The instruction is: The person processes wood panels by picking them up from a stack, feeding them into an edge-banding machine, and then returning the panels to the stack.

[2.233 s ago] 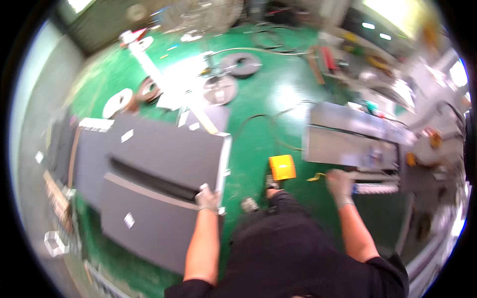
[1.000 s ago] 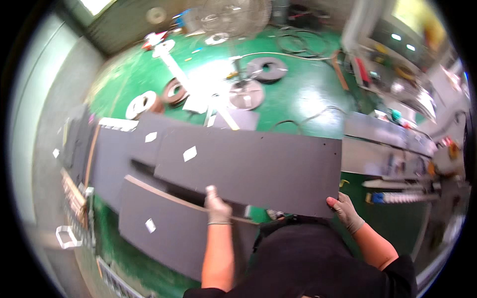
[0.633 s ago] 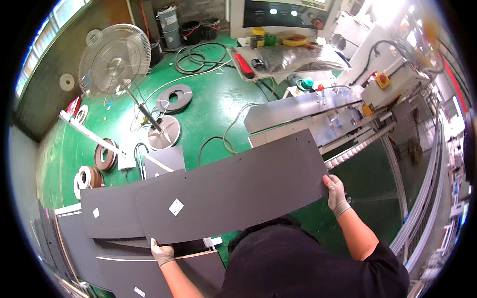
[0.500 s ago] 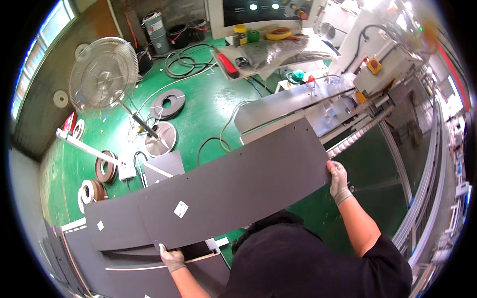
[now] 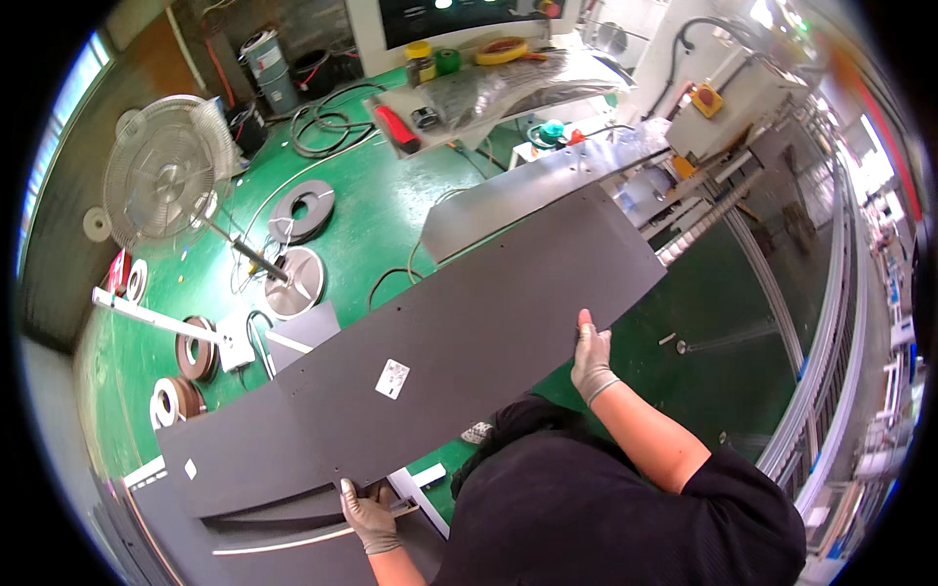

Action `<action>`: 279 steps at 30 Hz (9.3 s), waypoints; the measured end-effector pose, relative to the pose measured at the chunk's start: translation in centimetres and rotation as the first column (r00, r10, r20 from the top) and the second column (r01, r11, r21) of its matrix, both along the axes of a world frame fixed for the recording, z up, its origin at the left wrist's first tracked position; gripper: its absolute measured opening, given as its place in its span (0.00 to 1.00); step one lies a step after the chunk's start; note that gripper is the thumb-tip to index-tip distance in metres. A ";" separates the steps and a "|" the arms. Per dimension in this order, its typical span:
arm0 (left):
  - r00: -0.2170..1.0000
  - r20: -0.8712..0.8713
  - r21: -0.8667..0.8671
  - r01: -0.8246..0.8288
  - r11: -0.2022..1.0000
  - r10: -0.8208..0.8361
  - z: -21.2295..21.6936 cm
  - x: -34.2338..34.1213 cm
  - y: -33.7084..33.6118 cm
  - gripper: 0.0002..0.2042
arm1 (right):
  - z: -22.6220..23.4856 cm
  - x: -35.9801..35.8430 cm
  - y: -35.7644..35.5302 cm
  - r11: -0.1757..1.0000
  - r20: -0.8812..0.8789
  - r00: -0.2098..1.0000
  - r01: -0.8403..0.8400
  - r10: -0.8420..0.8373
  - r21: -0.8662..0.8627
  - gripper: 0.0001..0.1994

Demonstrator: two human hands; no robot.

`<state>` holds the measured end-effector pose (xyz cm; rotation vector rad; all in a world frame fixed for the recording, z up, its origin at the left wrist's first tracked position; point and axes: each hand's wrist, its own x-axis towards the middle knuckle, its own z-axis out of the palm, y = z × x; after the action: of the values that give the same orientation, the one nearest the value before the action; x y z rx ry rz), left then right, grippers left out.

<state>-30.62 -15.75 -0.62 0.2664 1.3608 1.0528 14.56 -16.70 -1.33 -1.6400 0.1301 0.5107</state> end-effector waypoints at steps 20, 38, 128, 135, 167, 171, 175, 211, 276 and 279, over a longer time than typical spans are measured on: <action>0.037 -0.968 -0.112 0.822 0.558 -0.249 4.7 11.9 4.1 0.54 | -1.0 14.3 0.1 0.941 -0.069 0.948 0.318 -0.312 0.112 0.42; -0.364 -0.931 -0.364 0.931 -0.035 0.016 5.2 42.0 4.1 0.47 | -3.4 47.0 -5.1 0.880 0.574 0.785 0.422 -0.233 -0.219 0.36; 0.891 0.305 -0.198 0.404 0.893 -0.336 0.8 20.7 0.7 0.29 | 3.8 23.4 -3.6 0.843 0.887 0.031 -0.329 0.460 -0.426 0.08; 0.750 0.061 -0.347 0.635 0.691 -0.659 6.2 29.7 -0.4 0.27 | 2.8 32.0 -5.1 0.859 0.894 0.005 -0.279 0.448 -0.429 0.07; -0.235 -0.962 -0.254 0.957 -0.139 0.141 2.3 45.6 4.3 0.41 | 1.5 34.2 -4.1 0.942 0.872 0.402 0.061 0.281 -0.331 0.09; -0.172 -0.977 -0.195 0.960 -0.202 0.123 2.7 49.7 4.7 0.44 | 0.7 38.9 -4.3 0.928 0.850 0.438 0.085 0.292 -0.362 0.09; -0.185 -0.975 -0.208 0.952 -0.223 0.121 3.6 49.8 7.2 0.46 | -0.7 39.2 -3.4 0.936 0.866 0.458 0.173 0.198 -0.306 0.08; -0.119 -0.925 -0.313 -0.299 0.901 -0.361 -0.4 -5.1 -9.7 0.35 | -0.9 -8.1 3.5 -0.396 0.279 -0.511 -0.837 0.813 -0.377 0.12; 0.707 -0.483 0.442 -0.312 0.841 0.516 1.4 -1.4 -6.9 0.31 | 1.8 -17.6 10.0 0.090 -0.249 -0.023 -0.898 0.968 0.432 0.16; 0.799 0.128 0.286 -0.597 0.750 0.587 0.1 1.9 -4.7 0.27 | 9.0 -13.9 7.7 0.092 -0.103 0.055 -0.915 0.993 0.393 0.16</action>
<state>-28.69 -20.43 -0.51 0.0373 1.2714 1.8138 0.65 -8.97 7.69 -1.1306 -0.8902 1.8494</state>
